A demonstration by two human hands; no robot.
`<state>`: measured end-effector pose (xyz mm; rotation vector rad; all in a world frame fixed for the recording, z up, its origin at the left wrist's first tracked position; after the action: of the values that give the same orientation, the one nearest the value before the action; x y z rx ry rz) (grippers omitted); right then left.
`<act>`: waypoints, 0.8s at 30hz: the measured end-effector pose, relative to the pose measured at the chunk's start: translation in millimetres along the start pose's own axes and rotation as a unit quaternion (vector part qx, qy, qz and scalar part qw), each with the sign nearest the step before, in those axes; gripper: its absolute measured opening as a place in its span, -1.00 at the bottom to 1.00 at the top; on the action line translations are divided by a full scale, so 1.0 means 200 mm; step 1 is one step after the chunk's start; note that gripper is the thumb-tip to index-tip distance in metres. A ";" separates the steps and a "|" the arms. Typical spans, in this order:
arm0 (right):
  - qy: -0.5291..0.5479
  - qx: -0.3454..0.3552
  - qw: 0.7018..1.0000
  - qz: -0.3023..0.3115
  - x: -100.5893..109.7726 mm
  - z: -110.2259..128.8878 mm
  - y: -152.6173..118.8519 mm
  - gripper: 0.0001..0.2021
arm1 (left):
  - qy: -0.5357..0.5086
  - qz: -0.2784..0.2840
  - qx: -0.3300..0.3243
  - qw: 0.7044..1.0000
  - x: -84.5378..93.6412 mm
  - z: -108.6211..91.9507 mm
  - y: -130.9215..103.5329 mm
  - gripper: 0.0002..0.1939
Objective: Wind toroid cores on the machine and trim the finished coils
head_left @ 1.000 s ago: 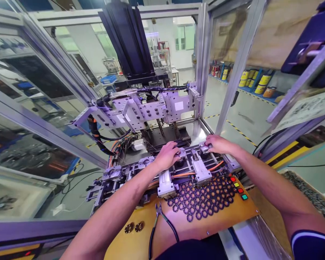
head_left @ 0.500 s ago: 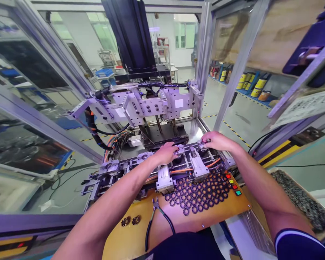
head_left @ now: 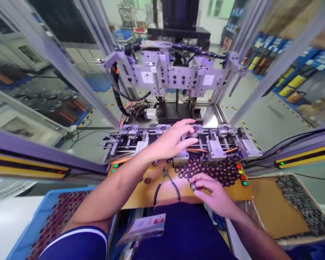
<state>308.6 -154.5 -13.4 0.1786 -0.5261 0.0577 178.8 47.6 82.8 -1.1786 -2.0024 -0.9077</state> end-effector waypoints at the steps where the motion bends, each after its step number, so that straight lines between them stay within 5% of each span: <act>1: -0.017 0.002 1.000 0.001 -0.06 -0.02 -0.01 -0.94 | -0.042 -0.030 -0.010 0.999 0.02 -0.02 -0.16 -0.83; 3: -0.038 0.008 0.999 0.009 -0.18 -0.06 0.00 -0.92 | -0.081 -0.091 0.054 0.991 0.01 0.00 -0.51 -0.85; 6: -0.046 0.041 0.997 0.051 -0.39 -0.13 0.08 -0.87 | -0.026 -0.136 0.205 0.969 -0.12 0.11 -0.99 -0.78; 10: -0.086 0.100 0.985 0.115 -0.70 -0.18 0.27 -0.89 | 0.029 -0.112 0.271 0.956 -0.38 0.31 -1.32 -0.81; 13: -0.131 0.116 0.976 0.128 -0.88 -0.17 0.40 -0.87 | 0.051 -0.099 0.288 0.951 -0.52 0.39 -1.37 -0.83; 16: -0.173 0.119 0.971 0.117 -0.93 -0.15 0.40 -0.82 | 0.070 -0.119 0.303 0.943 -0.59 0.41 -1.37 -0.86; 20: -0.214 0.104 0.968 0.073 -0.78 -0.17 0.24 -0.83 | 0.094 -0.165 0.309 0.932 -0.64 0.39 -1.35 -0.72; 24: -0.266 0.034 0.963 -0.020 -0.53 -0.28 0.09 -0.78 | 0.098 -0.145 0.274 0.946 -0.67 0.41 -1.25 -0.50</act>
<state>242.8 -127.5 -111.1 0.2749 -1.0574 -0.0125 -8.3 -38.0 -129.9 -0.4755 -2.0992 -0.5140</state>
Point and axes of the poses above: each hand's wrist, its own y-axis towards the middle knuckle, its own x-axis out of the back of the hand, z = x × y, the point moved 1 cm from there along y, towards the middle knuckle, and after that the axes turned 4 degrees about z, right-handed, at the moved point
